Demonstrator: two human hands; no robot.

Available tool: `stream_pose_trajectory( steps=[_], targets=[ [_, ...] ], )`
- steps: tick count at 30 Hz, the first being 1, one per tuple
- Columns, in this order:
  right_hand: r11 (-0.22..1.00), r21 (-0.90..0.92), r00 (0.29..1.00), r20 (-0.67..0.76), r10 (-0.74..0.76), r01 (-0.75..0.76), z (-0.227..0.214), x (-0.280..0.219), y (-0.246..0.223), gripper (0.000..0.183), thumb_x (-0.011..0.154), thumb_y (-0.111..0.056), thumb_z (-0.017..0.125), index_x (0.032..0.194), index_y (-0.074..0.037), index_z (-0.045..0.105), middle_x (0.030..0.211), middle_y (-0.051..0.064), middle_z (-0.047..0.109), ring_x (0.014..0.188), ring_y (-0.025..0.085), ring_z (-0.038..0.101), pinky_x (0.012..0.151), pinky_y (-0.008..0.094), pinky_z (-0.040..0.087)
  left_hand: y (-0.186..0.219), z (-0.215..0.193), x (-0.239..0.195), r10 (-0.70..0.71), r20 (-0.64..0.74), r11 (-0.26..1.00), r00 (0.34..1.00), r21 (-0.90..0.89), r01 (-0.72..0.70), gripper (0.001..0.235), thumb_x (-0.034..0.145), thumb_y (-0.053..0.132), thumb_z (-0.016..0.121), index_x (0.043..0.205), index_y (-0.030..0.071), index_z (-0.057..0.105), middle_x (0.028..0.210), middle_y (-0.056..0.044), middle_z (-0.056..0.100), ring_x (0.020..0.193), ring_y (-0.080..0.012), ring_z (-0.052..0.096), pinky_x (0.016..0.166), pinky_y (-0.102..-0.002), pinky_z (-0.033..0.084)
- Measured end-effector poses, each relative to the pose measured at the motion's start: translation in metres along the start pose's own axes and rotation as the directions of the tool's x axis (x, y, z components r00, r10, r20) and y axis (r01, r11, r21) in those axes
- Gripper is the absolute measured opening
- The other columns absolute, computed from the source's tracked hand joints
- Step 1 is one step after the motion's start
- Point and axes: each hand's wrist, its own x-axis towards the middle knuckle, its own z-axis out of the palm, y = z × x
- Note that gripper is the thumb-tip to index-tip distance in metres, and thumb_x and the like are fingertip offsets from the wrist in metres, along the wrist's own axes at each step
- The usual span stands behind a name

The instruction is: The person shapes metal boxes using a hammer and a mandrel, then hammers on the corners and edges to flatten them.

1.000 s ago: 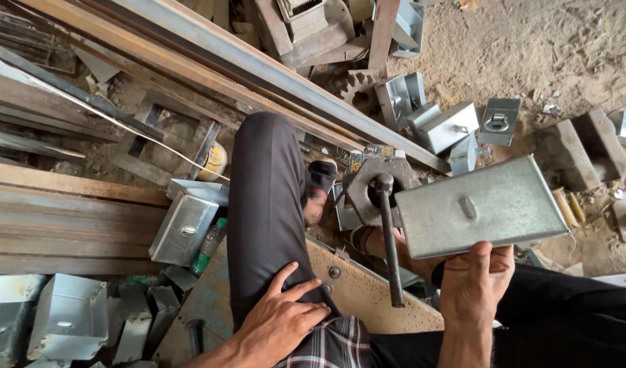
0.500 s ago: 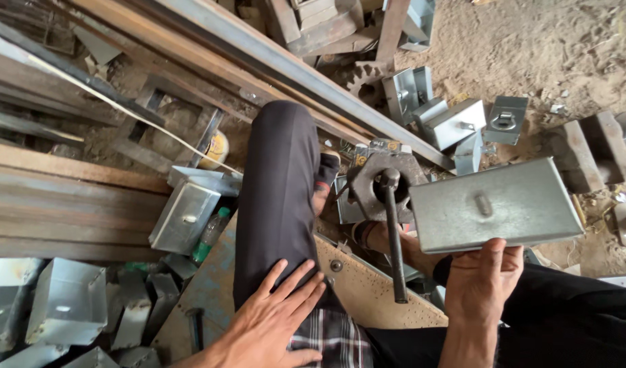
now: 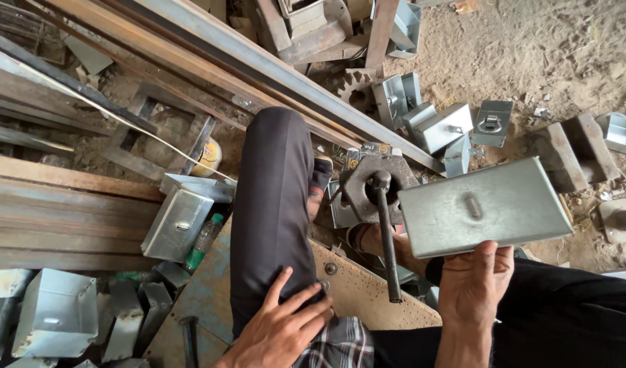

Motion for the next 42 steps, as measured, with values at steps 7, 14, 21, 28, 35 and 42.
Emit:
stream_pose_trajectory(
  steps=[7,14,21,28,35,42],
  targets=[
    [0.999,-0.037,0.999,0.033,0.028,-0.026,0.015,0.001,-0.001,0.052,0.096,-0.026,0.082,0.135,-0.006,0.054,0.126,0.006,0.069,0.12,0.019,0.068,0.109,0.04,0.055,0.01,-0.024,0.016,-0.136,0.109,0.954,0.985,-0.253,0.16,0.016,0.085,0.011,0.071,0.096,-0.002,0.072,0.092,-0.014,0.075,0.099,-0.0255,0.067,0.106,-0.06,0.028],
    [0.996,-0.083,0.999,0.025,0.039,-0.037,0.016,-0.002,-0.001,0.054,0.096,-0.029,0.082,0.135,-0.005,0.054,0.126,0.006,0.068,0.118,0.019,0.069,0.108,0.04,0.055,0.015,-0.044,0.044,-0.264,0.311,0.923,0.913,-0.194,0.333,0.015,0.09,0.015,0.078,0.092,0.003,0.07,0.078,-0.009,0.071,0.092,-0.0251,0.062,0.098,-0.047,0.033],
    [0.997,-0.072,0.999,0.034,0.005,-0.003,0.013,0.001,-0.007,0.059,0.095,-0.031,0.085,0.138,-0.006,0.053,0.125,0.006,0.067,0.117,0.019,0.067,0.106,0.041,0.055,0.026,-0.034,0.065,-0.014,0.128,0.986,0.992,0.167,-0.008,0.024,0.065,0.0,0.077,0.089,0.004,0.071,0.115,-0.018,0.067,0.12,-0.0369,0.057,0.106,-0.063,0.034],
    [0.998,-0.056,0.999,0.023,0.023,-0.022,0.014,-0.003,-0.008,0.055,0.095,-0.028,0.084,0.135,-0.007,0.054,0.126,0.005,0.068,0.12,0.019,0.067,0.109,0.04,0.055,0.031,-0.025,0.052,0.215,0.17,0.944,0.962,0.215,-0.25,0.009,0.092,0.01,0.068,0.086,0.004,0.067,0.111,-0.012,0.063,0.124,-0.0325,0.057,0.109,-0.053,0.04],
    [0.998,-0.067,1.0,0.027,0.005,-0.003,0.007,-0.003,-0.008,0.05,0.098,-0.027,0.082,0.135,-0.006,0.056,0.125,0.007,0.068,0.119,0.019,0.067,0.108,0.039,0.055,0.03,-0.017,0.034,0.206,0.311,0.961,0.928,0.115,-0.251,0.021,0.086,0.017,0.072,0.091,-0.003,0.071,0.129,-0.023,0.059,0.132,-0.0403,0.047,0.107,-0.059,0.034],
    [1.0,-0.022,1.0,0.021,0.007,-0.007,0.011,-0.006,-0.009,0.048,0.098,-0.026,0.083,0.133,-0.006,0.055,0.126,0.006,0.068,0.118,0.019,0.068,0.104,0.039,0.057,0.018,-0.03,0.018,0.112,0.328,0.985,0.938,-0.162,-0.061,0.044,0.071,0.024,0.078,0.105,-0.004,0.075,0.142,-0.025,0.054,0.139,-0.0406,0.039,0.105,-0.068,0.026]
  ],
)
